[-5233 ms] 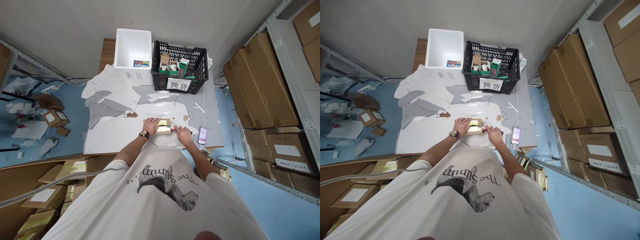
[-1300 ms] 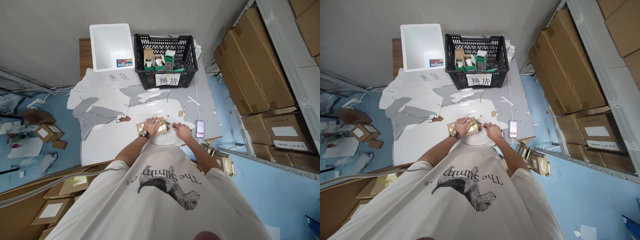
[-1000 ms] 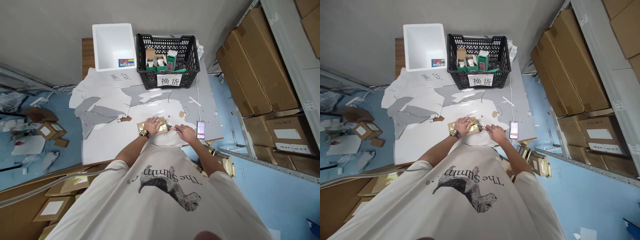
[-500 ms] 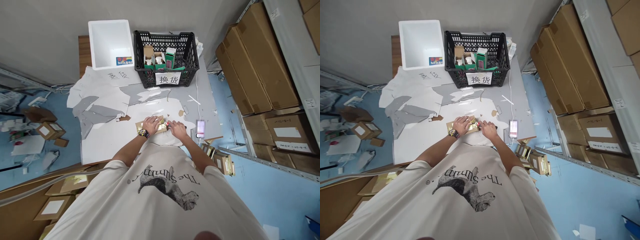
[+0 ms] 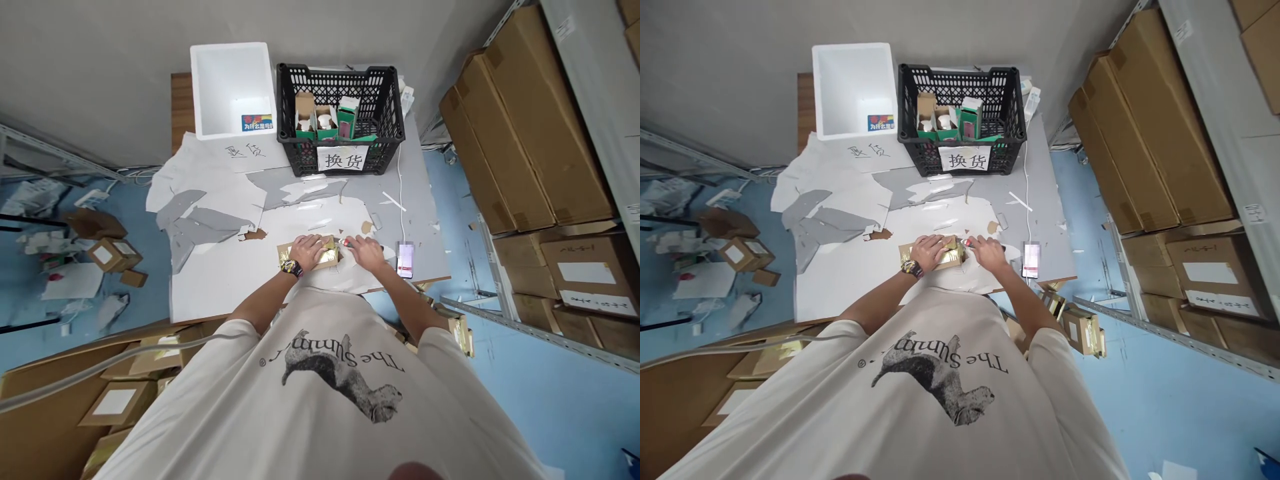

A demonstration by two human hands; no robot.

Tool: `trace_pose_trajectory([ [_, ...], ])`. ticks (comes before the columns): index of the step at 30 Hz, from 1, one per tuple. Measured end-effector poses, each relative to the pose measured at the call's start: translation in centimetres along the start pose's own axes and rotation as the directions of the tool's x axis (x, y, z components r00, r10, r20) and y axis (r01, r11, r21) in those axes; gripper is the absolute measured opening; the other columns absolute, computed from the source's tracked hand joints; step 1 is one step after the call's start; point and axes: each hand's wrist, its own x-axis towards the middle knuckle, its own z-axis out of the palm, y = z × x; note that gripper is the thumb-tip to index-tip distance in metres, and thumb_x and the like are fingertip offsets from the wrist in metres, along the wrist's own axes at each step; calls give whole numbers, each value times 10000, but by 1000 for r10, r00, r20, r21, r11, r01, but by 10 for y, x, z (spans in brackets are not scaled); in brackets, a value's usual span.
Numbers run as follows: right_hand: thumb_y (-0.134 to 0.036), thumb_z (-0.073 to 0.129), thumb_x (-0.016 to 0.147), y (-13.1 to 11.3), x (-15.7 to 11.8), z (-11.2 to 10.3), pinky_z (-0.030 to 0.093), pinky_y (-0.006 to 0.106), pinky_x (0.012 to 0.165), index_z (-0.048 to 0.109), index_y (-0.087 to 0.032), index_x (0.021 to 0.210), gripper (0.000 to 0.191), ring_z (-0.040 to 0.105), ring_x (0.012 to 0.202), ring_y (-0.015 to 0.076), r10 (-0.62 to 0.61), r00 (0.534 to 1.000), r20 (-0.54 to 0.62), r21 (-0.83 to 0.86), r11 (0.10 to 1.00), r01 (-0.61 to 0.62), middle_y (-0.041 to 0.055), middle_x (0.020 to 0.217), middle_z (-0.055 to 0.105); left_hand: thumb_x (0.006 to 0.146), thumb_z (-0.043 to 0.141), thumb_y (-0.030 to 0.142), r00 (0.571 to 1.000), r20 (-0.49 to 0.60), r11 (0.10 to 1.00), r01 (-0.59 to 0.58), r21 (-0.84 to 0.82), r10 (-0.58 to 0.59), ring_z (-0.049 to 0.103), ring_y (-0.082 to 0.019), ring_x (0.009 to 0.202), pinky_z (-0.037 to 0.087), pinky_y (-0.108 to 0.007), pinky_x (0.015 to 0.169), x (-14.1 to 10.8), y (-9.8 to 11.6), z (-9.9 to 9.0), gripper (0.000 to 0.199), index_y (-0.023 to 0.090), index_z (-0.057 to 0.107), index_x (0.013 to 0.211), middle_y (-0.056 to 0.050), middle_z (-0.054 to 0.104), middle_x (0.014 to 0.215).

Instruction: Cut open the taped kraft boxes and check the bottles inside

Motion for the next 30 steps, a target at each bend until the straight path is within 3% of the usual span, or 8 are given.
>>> trace_pose_trajectory([
  [5, -444, 385, 1211, 24, 2, -4, 484, 396, 1039, 534, -273, 1706, 545, 692, 1246, 354, -32, 999, -22, 52, 998, 33, 180, 1466, 725, 1165, 477, 452, 999, -10, 998, 44, -43, -45, 737, -335, 1356, 509, -542, 1170, 12, 4, -12, 477, 266, 805, 1458, -133, 796, 1460],
  [8, -446, 379, 1212, 21, -4, 8, 523, 361, 981, 562, -272, 1677, 530, 730, 1198, 328, 73, 997, -29, 218, 974, -65, 155, 1438, 751, 1139, 506, 412, 999, 13, 997, 37, -74, -36, 698, -336, 1414, 486, -561, 1215, 12, 9, -23, 449, 278, 784, 1465, -116, 764, 1523],
  [11, -416, 297, 1213, 16, -16, 25, 560, 354, 974, 580, -244, 1646, 544, 763, 1172, 309, 173, 985, -22, 420, 895, -148, 140, 1381, 789, 1084, 598, 421, 999, 45, 996, 29, -80, -25, 615, -362, 1492, 431, -601, 1268, -2, 13, -27, 406, 312, 782, 1430, -101, 699, 1609],
  [16, -457, 106, 1209, 11, -28, 35, 592, 308, 851, 611, -226, 1513, 633, 790, 836, 232, 164, 984, 72, 635, 753, -172, 78, 1072, 827, 1000, 749, 598, 986, 154, 996, 76, -56, -66, 590, -404, 1410, 417, -590, 1244, -29, 18, -20, 562, 325, 738, 1490, -147, 687, 1529],
  [20, -461, 180, 1194, 11, -14, 22, 567, 280, 796, 649, -246, 1260, 520, 727, 709, 194, 62, 996, 69, 720, 688, -92, 26, 949, 786, 985, 791, 541, 988, 125, 995, 95, -34, -90, 557, -416, 1427, 302, -626, 1324, -32, 31, -8, 571, 316, 708, 1503, -149, 661, 1528],
  [23, -448, 269, 1187, 19, 7, 7, 529, 274, 797, 663, -257, 1125, 443, 711, 741, 196, -81, 993, 88, 670, 742, 1, 3, 889, 764, 946, 834, 440, 985, 113, 991, 131, -13, -129, 543, -424, 1444, 203, -657, 1368, -27, 42, -1, 539, 298, 713, 1451, -147, 665, 1506],
  [27, -444, 398, 1162, 43, 29, -13, 464, 259, 772, 719, -251, 1076, 385, 687, 818, 207, -191, 961, 198, 504, 861, 68, 2, 850, 748, 863, 886, 348, 964, 110, 968, 248, -44, -242, 581, -415, 1366, 274, -665, 1316, -20, 49, 1, 505, 297, 719, 1336, -128, 705, 1392],
  [30, -447, 443, 1149, 60, 32, -23, 443, 255, 764, 764, -246, 1115, 380, 666, 808, 202, -199, 950, 242, 450, 890, 72, -3, 807, 728, 861, 871, 316, 960, 81, 957, 274, -91, -267, 594, -400, 1350, 272, -660, 1311, -21, 51, 3, 483, 314, 704, 1313, -109, 720, 1352],
])
